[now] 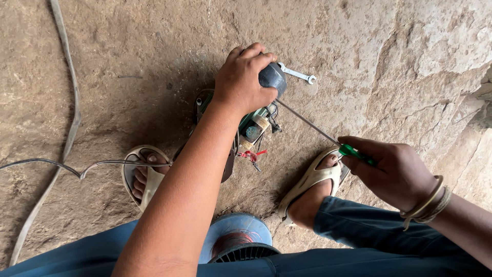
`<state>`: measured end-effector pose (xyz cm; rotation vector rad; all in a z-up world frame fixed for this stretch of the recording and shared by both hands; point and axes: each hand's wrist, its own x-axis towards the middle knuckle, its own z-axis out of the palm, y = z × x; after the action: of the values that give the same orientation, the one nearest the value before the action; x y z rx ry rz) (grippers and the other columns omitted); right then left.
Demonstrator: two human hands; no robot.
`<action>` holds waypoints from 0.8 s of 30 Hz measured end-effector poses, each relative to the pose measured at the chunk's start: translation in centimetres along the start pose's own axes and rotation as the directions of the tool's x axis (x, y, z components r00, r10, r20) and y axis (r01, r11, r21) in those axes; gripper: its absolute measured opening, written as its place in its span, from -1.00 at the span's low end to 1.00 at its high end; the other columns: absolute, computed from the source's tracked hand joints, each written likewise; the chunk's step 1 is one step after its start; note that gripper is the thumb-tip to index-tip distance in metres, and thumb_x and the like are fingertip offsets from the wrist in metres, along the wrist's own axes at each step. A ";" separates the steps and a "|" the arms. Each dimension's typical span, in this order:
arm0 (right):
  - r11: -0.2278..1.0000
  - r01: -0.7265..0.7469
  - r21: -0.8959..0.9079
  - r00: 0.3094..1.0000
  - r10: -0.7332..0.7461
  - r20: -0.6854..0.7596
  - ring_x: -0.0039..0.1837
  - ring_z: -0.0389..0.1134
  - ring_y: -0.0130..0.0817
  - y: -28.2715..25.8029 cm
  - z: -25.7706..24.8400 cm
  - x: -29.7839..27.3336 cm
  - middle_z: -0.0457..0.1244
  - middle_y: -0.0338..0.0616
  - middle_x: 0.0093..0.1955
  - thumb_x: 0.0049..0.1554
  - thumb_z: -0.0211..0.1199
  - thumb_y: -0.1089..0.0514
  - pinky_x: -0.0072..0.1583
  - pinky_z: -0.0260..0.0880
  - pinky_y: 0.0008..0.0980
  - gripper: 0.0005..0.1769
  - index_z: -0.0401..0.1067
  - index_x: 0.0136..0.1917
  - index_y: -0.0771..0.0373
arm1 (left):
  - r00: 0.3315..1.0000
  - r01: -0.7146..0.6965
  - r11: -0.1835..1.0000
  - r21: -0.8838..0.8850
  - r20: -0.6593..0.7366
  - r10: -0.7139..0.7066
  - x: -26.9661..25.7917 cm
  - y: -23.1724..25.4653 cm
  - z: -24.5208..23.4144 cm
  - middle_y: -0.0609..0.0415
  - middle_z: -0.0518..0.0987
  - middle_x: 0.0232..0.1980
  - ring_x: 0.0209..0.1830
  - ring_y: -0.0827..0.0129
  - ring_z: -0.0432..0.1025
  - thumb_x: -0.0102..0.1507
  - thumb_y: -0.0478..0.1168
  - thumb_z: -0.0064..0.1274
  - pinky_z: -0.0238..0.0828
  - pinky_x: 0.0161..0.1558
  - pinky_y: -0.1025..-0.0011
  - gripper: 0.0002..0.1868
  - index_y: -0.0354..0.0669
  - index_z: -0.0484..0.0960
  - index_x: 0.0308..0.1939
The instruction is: The person is repairing a small electric motor. They use a screwdriver and a wrench to loosen and tighten screws on the motor casing, repeatedly disassembling and reassembling parts of the motor.
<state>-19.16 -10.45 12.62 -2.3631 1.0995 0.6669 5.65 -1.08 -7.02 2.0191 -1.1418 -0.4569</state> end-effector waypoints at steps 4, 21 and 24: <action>0.998 -0.039 -0.049 0.999 0.039 0.008 -0.57 0.27 -0.44 -0.1 -0.3 0.1 0.37 -0.16 -0.54 0.13 0.33 -0.07 -0.46 0.24 -0.30 -0.54 0.54 0.29 0.00 | 0.998 0.041 0.999 0.024 0.037 -0.042 0.1 0.1 0.1 0.02 0.46 0.36 0.32 -0.01 0.34 -0.11 -0.06 0.29 0.41 0.22 0.06 -0.33 0.09 0.66 0.13; 0.996 -0.062 -0.062 0.998 0.063 0.015 -0.59 0.21 -0.42 -1.2 -0.7 0.2 0.33 -0.15 -0.58 0.13 0.34 -0.04 -0.48 0.18 -0.30 -0.56 0.55 0.27 0.02 | 1.000 0.010 1.000 0.004 -0.007 -0.010 0.0 -0.2 0.4 0.03 0.48 0.34 0.31 0.02 0.35 -0.09 -0.10 0.30 0.40 0.24 0.08 -0.35 0.06 0.67 0.13; 0.998 -0.052 -0.029 0.999 0.052 0.011 -0.58 0.21 -0.43 -1.3 -0.6 0.0 0.33 -0.14 -0.58 0.13 0.33 -0.03 -0.48 0.17 -0.30 -0.57 0.54 0.25 0.04 | 1.000 0.015 1.000 0.016 -0.011 -0.015 0.0 -0.2 0.5 0.03 0.48 0.34 0.32 0.02 0.34 -0.10 -0.10 0.31 0.40 0.23 0.09 -0.34 0.06 0.67 0.13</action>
<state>-17.97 -10.08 13.36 -2.3585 1.1574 0.7183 5.48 -1.26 -7.48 2.0428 -1.1276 -0.4445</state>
